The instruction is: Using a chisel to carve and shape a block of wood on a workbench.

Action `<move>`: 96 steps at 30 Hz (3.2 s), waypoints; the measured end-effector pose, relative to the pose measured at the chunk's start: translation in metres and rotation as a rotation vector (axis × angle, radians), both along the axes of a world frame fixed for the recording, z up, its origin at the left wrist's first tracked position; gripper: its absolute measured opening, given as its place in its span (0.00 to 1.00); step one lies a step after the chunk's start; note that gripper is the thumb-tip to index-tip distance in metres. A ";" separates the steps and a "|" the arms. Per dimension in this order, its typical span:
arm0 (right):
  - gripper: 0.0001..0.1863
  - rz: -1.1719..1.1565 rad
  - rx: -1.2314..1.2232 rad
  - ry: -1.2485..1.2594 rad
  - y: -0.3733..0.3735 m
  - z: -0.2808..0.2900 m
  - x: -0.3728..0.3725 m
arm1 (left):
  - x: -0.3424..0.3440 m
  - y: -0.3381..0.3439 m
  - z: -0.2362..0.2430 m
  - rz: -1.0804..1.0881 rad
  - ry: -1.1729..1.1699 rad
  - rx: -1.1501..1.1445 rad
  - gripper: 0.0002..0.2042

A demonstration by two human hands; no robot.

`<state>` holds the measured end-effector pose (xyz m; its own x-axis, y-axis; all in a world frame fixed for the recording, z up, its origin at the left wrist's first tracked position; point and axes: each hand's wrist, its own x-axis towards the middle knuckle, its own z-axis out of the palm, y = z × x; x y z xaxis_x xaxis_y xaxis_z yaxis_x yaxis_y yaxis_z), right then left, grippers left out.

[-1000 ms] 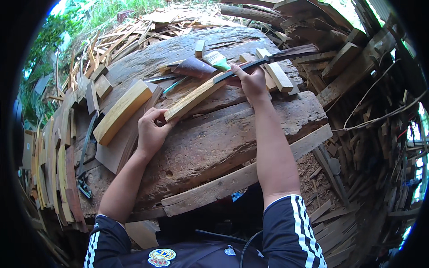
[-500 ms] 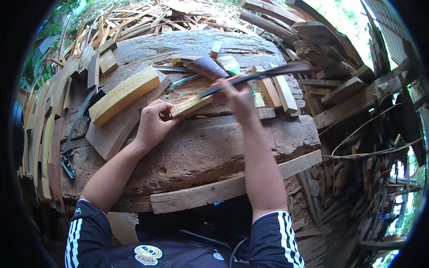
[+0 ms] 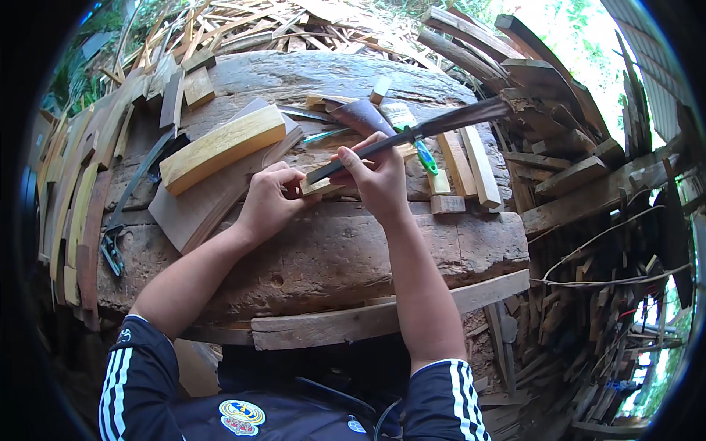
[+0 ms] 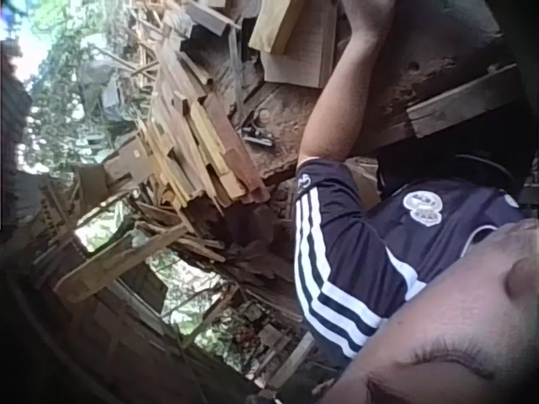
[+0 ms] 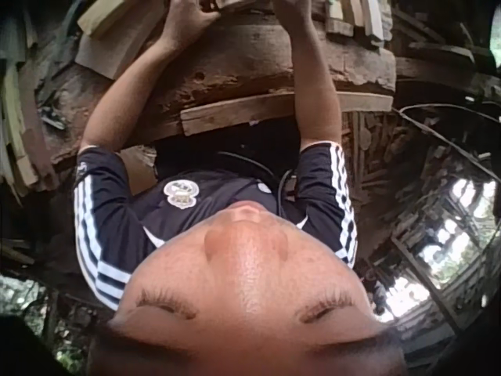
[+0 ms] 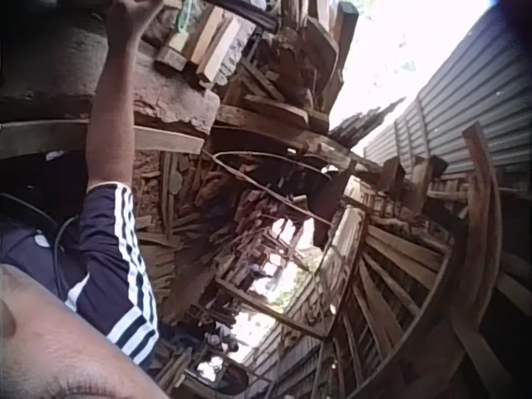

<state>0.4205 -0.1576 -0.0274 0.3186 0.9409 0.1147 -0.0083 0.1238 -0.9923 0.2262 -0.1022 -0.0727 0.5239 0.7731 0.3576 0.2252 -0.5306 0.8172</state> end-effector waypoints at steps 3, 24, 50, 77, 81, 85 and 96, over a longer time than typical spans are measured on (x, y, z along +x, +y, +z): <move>0.07 0.004 -0.005 -0.082 0.002 -0.001 0.008 | -0.005 0.004 -0.002 0.002 -0.042 -0.067 0.12; 0.04 -0.217 0.278 0.489 -0.014 0.002 0.102 | 0.003 -0.001 0.013 -0.230 0.030 0.173 0.20; 0.07 -0.281 0.049 0.353 -0.020 -0.001 0.118 | -0.010 0.011 0.020 -0.022 0.274 0.399 0.20; 0.08 -0.128 -0.065 0.062 -0.022 -0.002 0.110 | -0.006 -0.003 0.019 0.059 0.348 0.329 0.20; 0.09 -0.043 0.020 -0.065 -0.014 -0.006 0.094 | -0.006 0.000 0.017 0.032 0.322 0.253 0.21; 0.08 -0.221 -0.063 -0.011 -0.029 0.006 0.126 | -0.007 -0.004 0.020 0.051 0.342 0.332 0.21; 0.06 -0.121 -0.053 -0.044 -0.018 0.005 0.086 | -0.011 -0.003 0.017 0.063 0.347 0.340 0.21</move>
